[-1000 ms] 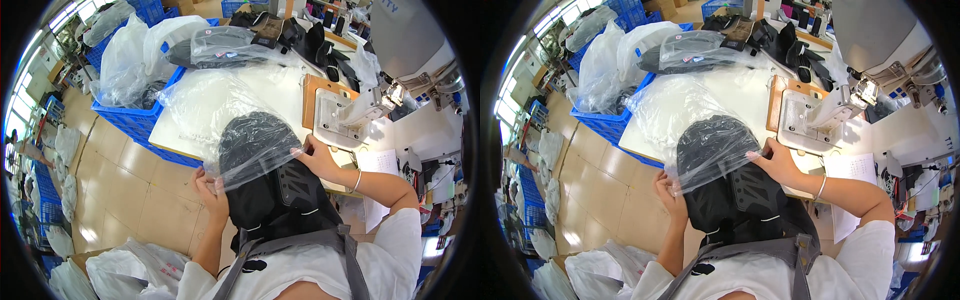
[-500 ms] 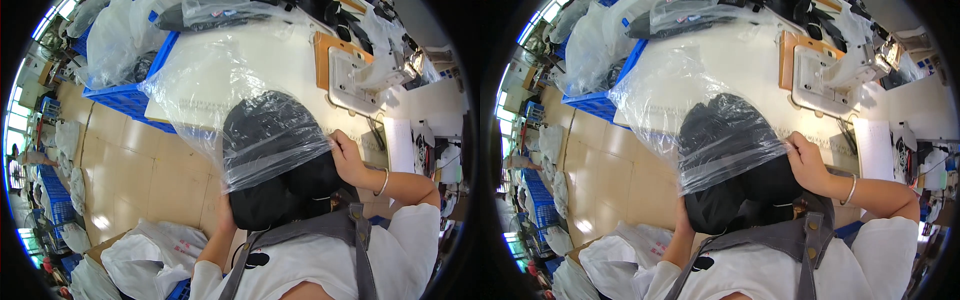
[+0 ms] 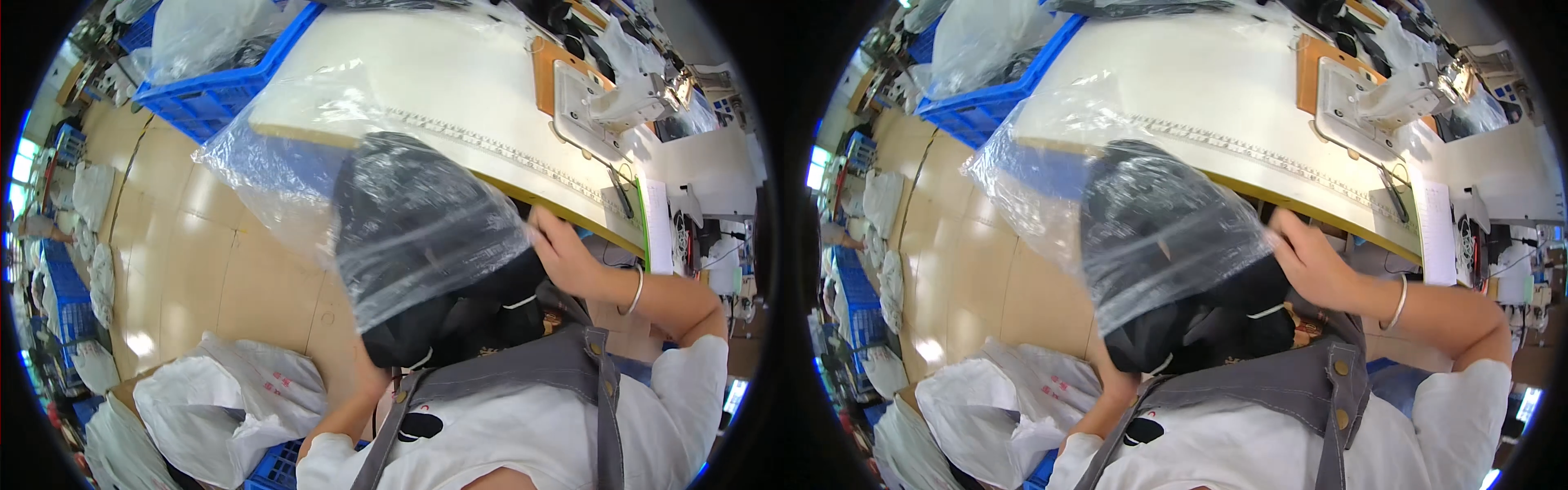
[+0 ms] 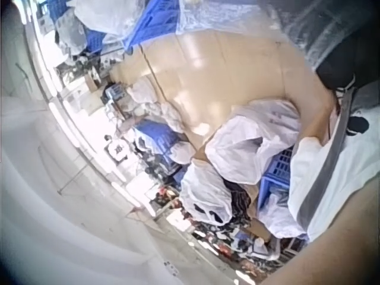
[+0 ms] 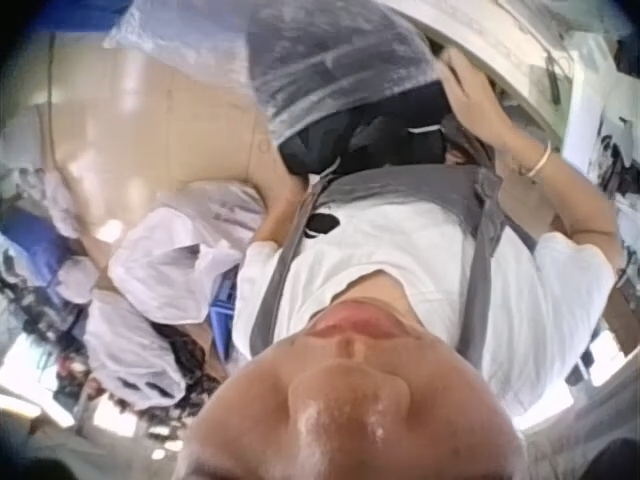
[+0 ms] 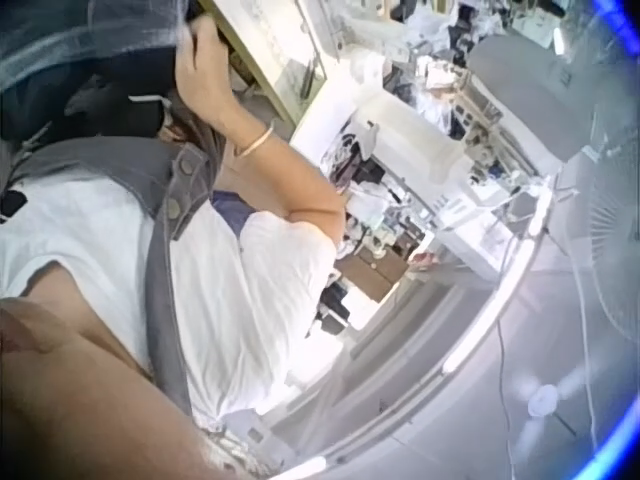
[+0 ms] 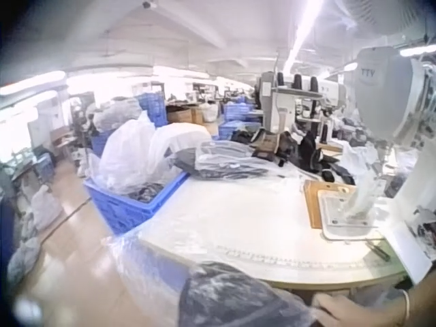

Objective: Checking and packaging shoe components into plastic bags while recording production data in a notebook.

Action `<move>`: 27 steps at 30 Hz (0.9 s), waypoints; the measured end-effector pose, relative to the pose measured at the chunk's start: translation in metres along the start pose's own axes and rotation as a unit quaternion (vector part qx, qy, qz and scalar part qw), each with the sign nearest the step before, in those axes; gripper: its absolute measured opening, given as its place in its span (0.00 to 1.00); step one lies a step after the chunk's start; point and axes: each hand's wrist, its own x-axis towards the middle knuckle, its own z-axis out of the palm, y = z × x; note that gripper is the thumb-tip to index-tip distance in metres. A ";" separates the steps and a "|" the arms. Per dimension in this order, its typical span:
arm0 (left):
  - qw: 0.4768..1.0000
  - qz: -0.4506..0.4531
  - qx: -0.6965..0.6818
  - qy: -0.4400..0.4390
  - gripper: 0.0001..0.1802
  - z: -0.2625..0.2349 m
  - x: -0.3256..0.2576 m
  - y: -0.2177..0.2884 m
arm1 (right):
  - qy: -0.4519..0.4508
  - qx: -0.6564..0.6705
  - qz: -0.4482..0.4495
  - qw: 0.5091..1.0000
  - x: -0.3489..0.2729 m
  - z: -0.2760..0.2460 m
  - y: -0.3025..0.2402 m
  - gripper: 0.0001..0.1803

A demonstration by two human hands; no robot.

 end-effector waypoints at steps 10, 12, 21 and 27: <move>0.957 -0.167 0.006 0.236 0.25 -0.153 0.046 0.006 | -0.086 0.112 -0.039 0.989 0.148 0.077 -0.106 0.15; 0.940 -0.153 0.108 0.286 0.26 -0.168 0.036 0.013 | -0.086 0.059 -0.084 0.991 0.151 0.096 -0.094 0.15; 0.908 0.027 -0.084 0.409 0.17 -0.212 0.081 0.085 | -0.141 0.216 -0.160 0.953 0.160 0.044 -0.151 0.17; 0.882 0.157 -0.369 0.247 0.19 -0.198 0.123 0.182 | -0.059 0.190 -0.476 0.857 0.148 0.028 -0.204 0.18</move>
